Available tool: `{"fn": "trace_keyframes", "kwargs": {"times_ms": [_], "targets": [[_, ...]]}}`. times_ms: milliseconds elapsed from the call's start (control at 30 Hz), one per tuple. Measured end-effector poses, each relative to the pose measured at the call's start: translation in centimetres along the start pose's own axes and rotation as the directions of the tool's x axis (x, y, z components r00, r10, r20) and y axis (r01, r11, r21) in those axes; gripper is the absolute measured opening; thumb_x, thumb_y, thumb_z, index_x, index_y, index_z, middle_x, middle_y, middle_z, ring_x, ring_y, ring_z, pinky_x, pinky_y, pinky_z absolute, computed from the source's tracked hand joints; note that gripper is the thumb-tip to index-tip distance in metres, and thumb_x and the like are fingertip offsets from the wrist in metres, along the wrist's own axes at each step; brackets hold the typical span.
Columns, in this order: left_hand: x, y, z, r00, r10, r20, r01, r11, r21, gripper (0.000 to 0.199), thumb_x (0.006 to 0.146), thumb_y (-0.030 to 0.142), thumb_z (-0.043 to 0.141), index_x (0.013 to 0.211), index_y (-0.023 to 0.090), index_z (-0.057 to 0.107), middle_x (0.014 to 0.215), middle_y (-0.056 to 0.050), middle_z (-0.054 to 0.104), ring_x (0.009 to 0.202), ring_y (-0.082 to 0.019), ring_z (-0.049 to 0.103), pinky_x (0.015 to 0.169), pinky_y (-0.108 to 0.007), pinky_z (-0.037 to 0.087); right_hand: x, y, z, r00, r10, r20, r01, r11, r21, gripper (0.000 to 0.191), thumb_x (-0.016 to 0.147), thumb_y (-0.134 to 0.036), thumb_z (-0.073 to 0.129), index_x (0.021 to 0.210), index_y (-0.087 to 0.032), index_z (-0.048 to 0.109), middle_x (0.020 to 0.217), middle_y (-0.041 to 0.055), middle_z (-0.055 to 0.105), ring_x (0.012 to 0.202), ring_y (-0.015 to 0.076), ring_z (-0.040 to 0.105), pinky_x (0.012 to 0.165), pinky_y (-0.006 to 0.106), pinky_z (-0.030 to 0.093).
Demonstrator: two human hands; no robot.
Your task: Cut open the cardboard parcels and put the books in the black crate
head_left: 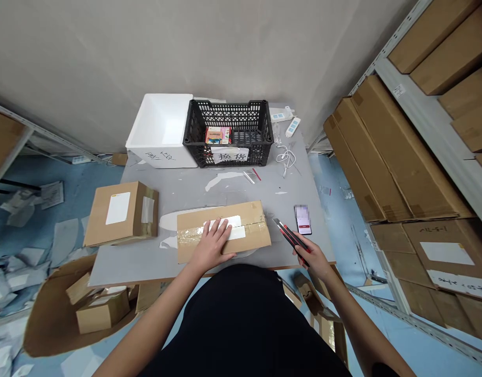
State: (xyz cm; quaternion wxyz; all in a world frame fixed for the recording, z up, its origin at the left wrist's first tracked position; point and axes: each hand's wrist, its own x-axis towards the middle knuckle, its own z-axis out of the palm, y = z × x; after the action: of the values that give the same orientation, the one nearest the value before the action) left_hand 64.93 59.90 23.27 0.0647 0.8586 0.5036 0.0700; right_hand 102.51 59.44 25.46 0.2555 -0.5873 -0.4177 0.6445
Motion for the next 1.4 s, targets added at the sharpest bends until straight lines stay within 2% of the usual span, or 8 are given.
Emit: {"fn": "trace_keyframes", "kwargs": {"times_ms": [167,333,533,767,1233,1400], "targets": [[-0.1,0.0,0.0,1.0,0.008,0.005,-0.008,1.0,0.017,0.086,0.081,0.065,0.057,0.148,0.016,0.034,0.153,-0.018,0.036,0.145,-0.038,0.024,0.117,-0.062,0.015,2.9,-0.9,1.1,0.998,-0.048,0.039,0.05,0.996,-0.068,0.069,0.082,-0.048,0.058,0.145,-0.023,0.043,0.076,-0.0018,0.058,0.046,0.0077,0.045,0.039,0.021,0.035],[0.0,0.1,-0.3,1.0,0.014,0.007,-0.014,1.0,0.019,0.084,0.083,0.063,0.056,0.148,0.016,0.034,0.153,-0.017,0.037,0.145,-0.038,0.024,0.117,-0.061,0.015,3.6,-1.5,1.4,0.998,-0.032,0.053,0.039,0.991,-0.13,0.068,0.083,-0.045,0.056,0.146,-0.023,0.042,0.076,-0.0022,0.056,0.046,0.0071,0.043,0.038,0.021,0.033],[0.0,0.0,0.0,1.0,-0.01,-0.001,0.01,1.0,0.004,0.084,0.08,0.063,0.06,0.147,0.018,0.037,0.152,-0.017,0.038,0.144,-0.039,0.025,0.116,-0.062,0.016,3.1,-1.6,0.3,0.995,0.018,0.101,0.004,0.975,-0.22,0.063,0.084,-0.04,0.055,0.145,-0.026,0.044,0.074,-0.0034,0.055,0.043,0.0063,0.042,0.037,0.02,0.031],[-0.1,0.1,0.3,0.999,-0.035,-0.017,0.035,0.999,-0.015,0.086,0.077,0.062,0.063,0.147,0.019,0.038,0.152,-0.018,0.038,0.144,-0.04,0.025,0.115,-0.063,0.018,2.7,-1.5,-1.2,0.978,0.066,0.198,-0.034,0.987,-0.16,0.073,0.082,-0.046,0.059,0.149,-0.025,0.037,0.069,-0.0047,0.053,0.039,0.0055,0.039,0.036,0.02,0.029],[0.1,0.2,0.1,0.999,-0.041,0.0,0.041,0.999,-0.019,0.087,0.077,0.064,0.062,0.147,0.019,0.038,0.153,-0.017,0.037,0.144,-0.041,0.024,0.115,-0.063,0.017,-0.9,-0.8,-0.2,0.98,0.111,0.167,-0.099,0.992,-0.082,0.078,0.083,-0.054,0.059,0.15,-0.023,0.034,0.068,-0.0041,0.053,0.043,0.0062,0.038,0.037,0.02,0.03],[0.2,0.1,-0.1,1.0,-0.024,0.003,0.024,1.0,-0.011,0.088,0.079,0.064,0.061,0.148,0.018,0.035,0.154,-0.018,0.035,0.145,-0.039,0.024,0.117,-0.062,0.014,-1.5,0.0,-0.2,0.985,0.074,0.156,-0.069,0.997,-0.038,0.071,0.085,-0.052,0.059,0.147,-0.026,0.039,0.072,-0.0031,0.056,0.044,0.007,0.042,0.039,0.02,0.032]]}}
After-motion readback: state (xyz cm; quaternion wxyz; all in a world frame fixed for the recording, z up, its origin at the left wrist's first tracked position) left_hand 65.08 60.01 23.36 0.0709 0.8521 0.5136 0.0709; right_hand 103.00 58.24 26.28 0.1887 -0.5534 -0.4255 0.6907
